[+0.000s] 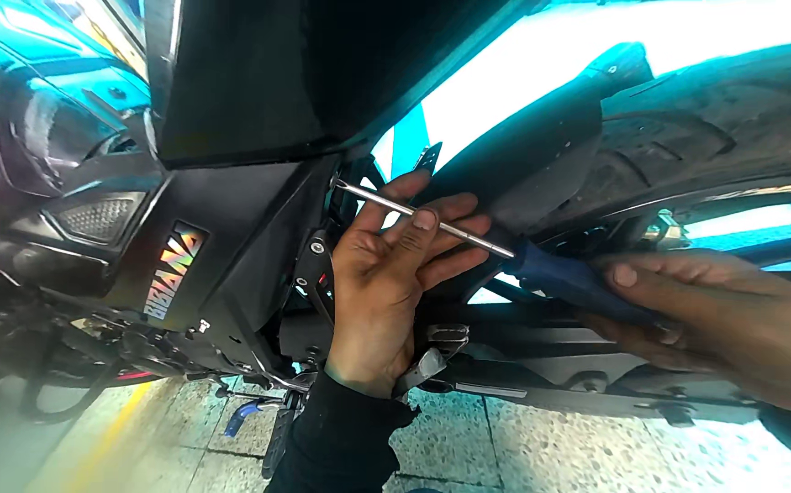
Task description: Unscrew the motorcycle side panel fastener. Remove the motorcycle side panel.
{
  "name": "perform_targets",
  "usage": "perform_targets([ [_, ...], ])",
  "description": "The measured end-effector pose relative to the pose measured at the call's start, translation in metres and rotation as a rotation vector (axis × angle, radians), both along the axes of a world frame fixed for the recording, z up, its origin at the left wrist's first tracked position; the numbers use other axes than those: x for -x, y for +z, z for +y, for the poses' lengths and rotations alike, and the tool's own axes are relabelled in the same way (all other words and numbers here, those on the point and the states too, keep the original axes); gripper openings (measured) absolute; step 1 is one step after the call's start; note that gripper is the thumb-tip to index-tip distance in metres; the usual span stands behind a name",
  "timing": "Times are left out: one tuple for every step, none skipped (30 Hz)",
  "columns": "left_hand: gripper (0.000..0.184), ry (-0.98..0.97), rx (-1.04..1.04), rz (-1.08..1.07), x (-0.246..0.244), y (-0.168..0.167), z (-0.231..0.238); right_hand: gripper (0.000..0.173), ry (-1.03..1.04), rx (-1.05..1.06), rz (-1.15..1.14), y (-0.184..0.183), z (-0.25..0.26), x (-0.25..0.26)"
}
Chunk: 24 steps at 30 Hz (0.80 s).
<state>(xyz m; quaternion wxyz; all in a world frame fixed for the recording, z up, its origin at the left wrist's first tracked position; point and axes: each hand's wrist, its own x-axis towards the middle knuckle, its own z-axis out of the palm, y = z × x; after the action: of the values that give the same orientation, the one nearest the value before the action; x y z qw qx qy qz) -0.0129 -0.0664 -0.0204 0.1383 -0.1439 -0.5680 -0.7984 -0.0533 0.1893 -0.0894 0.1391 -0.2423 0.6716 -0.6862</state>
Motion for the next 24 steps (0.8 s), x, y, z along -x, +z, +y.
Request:
perform_targets([
  [0.035, -0.014, 0.003, -0.003, 0.0, 0.001, 0.0, 0.025, -0.072, -0.02, 0.101, 0.001, -0.002, -0.002],
  [0.036, -0.026, 0.011, -0.012, -0.001, 0.001, -0.001, 0.018, -0.159, -0.042, 0.245, -0.002, -0.005, -0.005],
  [0.036, -0.026, 0.033, -0.028, -0.002, 0.001, -0.001, 0.021, -0.236, -0.066, 0.393, -0.006, -0.008, -0.007],
  [0.034, -0.013, 0.072, -0.054, -0.003, 0.002, 0.0, 0.029, -0.301, -0.075, 0.493, -0.01, -0.013, -0.009],
  [0.031, 0.007, 0.102, -0.076, -0.003, 0.003, 0.002, 0.034, -0.353, -0.074, 0.575, -0.014, -0.019, -0.011],
  [0.028, 0.028, 0.109, -0.091, -0.001, 0.003, 0.005, 0.036, -0.405, -0.083, 0.656, -0.019, -0.024, -0.012],
  [0.023, 0.044, 0.112, -0.11, 0.0, 0.004, 0.006, 0.037, -0.462, -0.114, 0.735, -0.023, -0.027, -0.013],
  [0.02, 0.047, 0.106, -0.12, 0.001, 0.005, 0.007, 0.039, -0.505, -0.149, 0.803, -0.027, -0.03, -0.013],
  [0.019, 0.043, 0.094, -0.117, 0.001, 0.005, 0.006, 0.041, -0.519, -0.18, 0.847, -0.028, -0.031, -0.012],
  [0.02, 0.042, 0.085, -0.113, 0.001, 0.004, 0.006, 0.043, -0.494, -0.211, 0.841, -0.027, -0.029, -0.01],
  [0.02, 0.047, 0.082, -0.113, 0.0, 0.004, 0.005, 0.044, -0.428, -0.238, 0.784, -0.024, -0.025, -0.007],
  [0.022, 0.05, 0.087, -0.117, -0.002, 0.003, 0.005, 0.04, -0.337, -0.237, 0.683, -0.018, -0.019, -0.003],
  [0.023, 0.047, 0.099, -0.128, -0.005, 0.003, 0.004, 0.031, -0.236, -0.195, 0.558, -0.012, -0.013, 0.002],
  [0.024, 0.039, 0.098, -0.128, -0.006, 0.003, 0.004, 0.029, -0.15, -0.153, 0.437, -0.004, -0.009, 0.008],
  [0.024, 0.026, 0.09, -0.122, -0.006, 0.003, 0.004, 0.032, -0.095, -0.15, 0.387, 0.002, -0.006, 0.013],
  [0.024, 0.015, 0.085, -0.117, -0.006, 0.003, 0.004, 0.032, -0.073, -0.173, 0.403, 0.007, -0.005, 0.016],
  [0.024, 0.008, 0.083, -0.113, -0.005, 0.003, 0.003, 0.027, -0.087, -0.19, 0.451, 0.008, -0.006, 0.016],
  [0.026, 0.006, 0.085, -0.109, -0.005, 0.003, 0.003, 0.021, -0.12, -0.187, 0.498, 0.006, -0.008, 0.014],
  [0.027, 0.009, 0.096, -0.102, -0.005, 0.003, 0.003, 0.021, -0.148, -0.165, 0.532, 0.004, -0.011, 0.012],
  [0.027, 0.016, 0.11, -0.092, -0.006, 0.003, 0.002, 0.028, -0.17, -0.145, 0.558, 0.002, -0.015, 0.01],
  [0.027, 0.031, 0.114, -0.084, -0.007, 0.002, 0.002, 0.036, -0.216, -0.128, 0.574, 0.001, -0.021, 0.008],
  [0.027, 0.048, 0.111, -0.077, -0.008, 0.001, 0.002, 0.042, -0.264, -0.138, 0.582, 0.0, -0.026, 0.006],
  [0.026, 0.061, 0.105, -0.072, -0.008, 0.0, 0.002, 0.045, -0.293, -0.163, 0.586, -0.001, -0.029, 0.005],
  [0.025, 0.064, 0.098, -0.068, -0.008, 0.0, 0.002, 0.046, -0.3, -0.2, 0.584, -0.002, -0.03, 0.004],
])
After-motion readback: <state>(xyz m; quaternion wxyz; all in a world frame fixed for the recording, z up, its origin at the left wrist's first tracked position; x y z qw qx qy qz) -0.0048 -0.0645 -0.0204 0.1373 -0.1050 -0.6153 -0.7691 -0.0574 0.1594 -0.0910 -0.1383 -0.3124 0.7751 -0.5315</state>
